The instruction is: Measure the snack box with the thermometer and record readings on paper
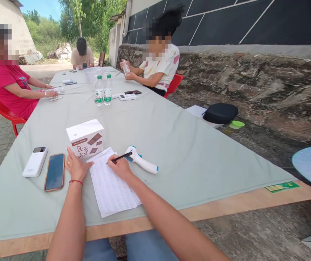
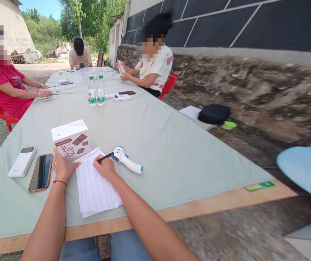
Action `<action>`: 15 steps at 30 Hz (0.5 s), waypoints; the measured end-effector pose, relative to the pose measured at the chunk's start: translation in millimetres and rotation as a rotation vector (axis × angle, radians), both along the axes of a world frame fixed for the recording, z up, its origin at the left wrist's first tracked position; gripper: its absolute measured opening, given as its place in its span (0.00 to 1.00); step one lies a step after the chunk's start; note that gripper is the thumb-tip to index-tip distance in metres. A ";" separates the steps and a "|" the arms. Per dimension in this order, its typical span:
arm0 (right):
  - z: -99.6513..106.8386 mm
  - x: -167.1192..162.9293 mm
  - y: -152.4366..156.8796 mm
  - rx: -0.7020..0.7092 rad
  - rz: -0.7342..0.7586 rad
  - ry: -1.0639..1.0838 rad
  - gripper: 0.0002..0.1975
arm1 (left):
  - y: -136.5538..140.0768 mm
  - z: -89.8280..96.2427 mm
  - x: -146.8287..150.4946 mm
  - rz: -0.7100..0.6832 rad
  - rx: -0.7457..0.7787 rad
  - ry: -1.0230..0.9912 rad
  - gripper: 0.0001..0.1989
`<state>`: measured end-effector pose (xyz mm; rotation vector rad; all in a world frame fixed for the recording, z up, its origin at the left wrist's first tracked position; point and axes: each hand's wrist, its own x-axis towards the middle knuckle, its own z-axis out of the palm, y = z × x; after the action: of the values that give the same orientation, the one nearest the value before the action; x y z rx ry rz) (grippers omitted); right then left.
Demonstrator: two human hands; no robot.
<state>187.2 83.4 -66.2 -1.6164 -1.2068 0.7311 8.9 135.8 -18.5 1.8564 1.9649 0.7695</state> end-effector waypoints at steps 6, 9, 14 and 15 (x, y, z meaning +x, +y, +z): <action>3.2 1.2 0.1 -0.009 -0.138 -0.002 0.10 | -0.6 1.6 0.3 -0.003 -0.011 -0.009 0.69; 3.9 1.2 1.3 -0.042 -0.168 -0.089 0.10 | -1.9 3.3 1.6 0.005 -0.014 -0.018 0.69; -1.7 1.2 2.5 -0.047 -0.133 -0.189 0.07 | 1.2 1.1 -0.1 0.024 0.022 -0.100 0.66; -3.1 1.3 2.4 -0.033 -0.147 -0.217 0.07 | 3.3 -0.3 -1.6 0.034 0.042 -0.149 0.66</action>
<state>188.5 85.8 -69.3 -1.8269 -1.2168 0.4951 7.4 139.1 -18.8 1.7383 1.9051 0.9384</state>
